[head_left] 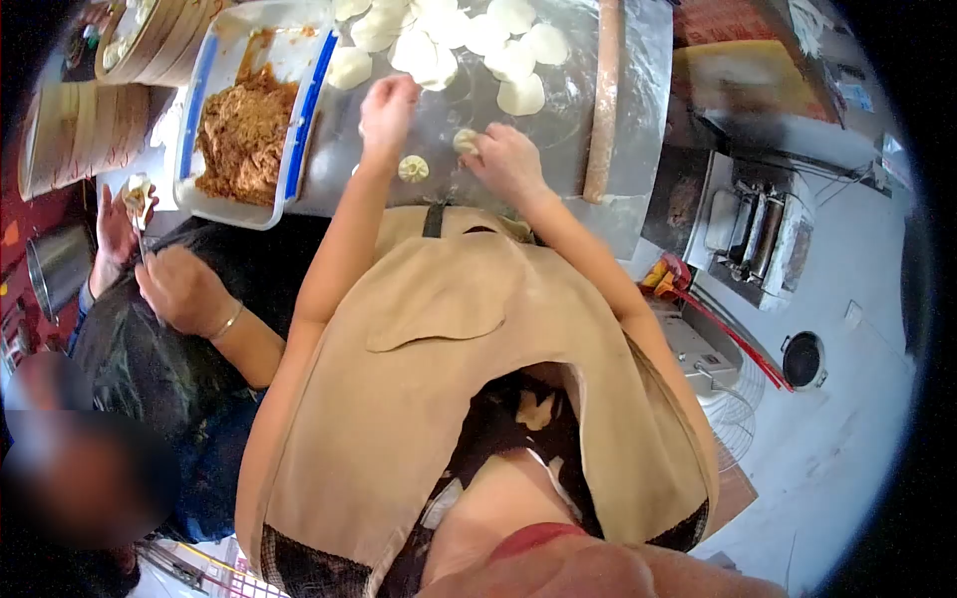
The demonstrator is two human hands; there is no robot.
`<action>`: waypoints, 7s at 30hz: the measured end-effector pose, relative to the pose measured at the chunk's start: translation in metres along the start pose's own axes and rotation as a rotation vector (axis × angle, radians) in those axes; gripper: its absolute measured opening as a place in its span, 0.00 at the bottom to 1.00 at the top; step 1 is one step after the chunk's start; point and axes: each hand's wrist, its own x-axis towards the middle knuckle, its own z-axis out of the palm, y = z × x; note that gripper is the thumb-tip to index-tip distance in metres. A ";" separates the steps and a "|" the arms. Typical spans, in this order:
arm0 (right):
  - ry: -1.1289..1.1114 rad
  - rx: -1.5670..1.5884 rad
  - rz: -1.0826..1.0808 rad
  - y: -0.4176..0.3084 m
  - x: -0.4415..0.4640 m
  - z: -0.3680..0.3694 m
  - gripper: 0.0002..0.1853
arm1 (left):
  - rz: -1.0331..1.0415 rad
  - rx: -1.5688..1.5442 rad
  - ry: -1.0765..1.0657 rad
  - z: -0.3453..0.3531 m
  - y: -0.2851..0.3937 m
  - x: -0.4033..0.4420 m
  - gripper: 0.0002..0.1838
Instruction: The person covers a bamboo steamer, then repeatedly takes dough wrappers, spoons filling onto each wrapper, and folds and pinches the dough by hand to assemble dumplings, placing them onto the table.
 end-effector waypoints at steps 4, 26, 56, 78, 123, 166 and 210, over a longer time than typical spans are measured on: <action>0.089 0.077 0.252 0.002 -0.008 -0.033 0.09 | 0.180 0.675 -0.252 0.062 -0.014 0.011 0.18; -0.244 1.896 1.363 0.030 0.024 -0.014 0.31 | -0.630 -0.373 -0.491 0.035 0.037 -0.031 0.17; -0.337 0.076 -0.626 -0.143 0.173 0.070 0.13 | 0.191 -1.181 -0.094 -0.127 0.039 -0.150 0.25; -0.518 -0.191 -1.160 -0.187 0.213 0.044 0.04 | -0.030 -1.507 0.041 -0.123 0.032 -0.161 0.23; -0.536 0.307 -0.545 -0.126 0.149 -0.050 0.12 | 0.100 -1.438 0.387 -0.126 0.047 -0.123 0.24; -0.411 0.434 -0.023 -0.166 0.165 0.078 0.11 | -0.020 -1.249 0.362 -0.131 0.016 -0.129 0.19; 0.229 0.078 -0.810 -0.111 0.083 -0.025 0.21 | 0.124 -1.282 0.225 -0.124 0.090 -0.089 0.29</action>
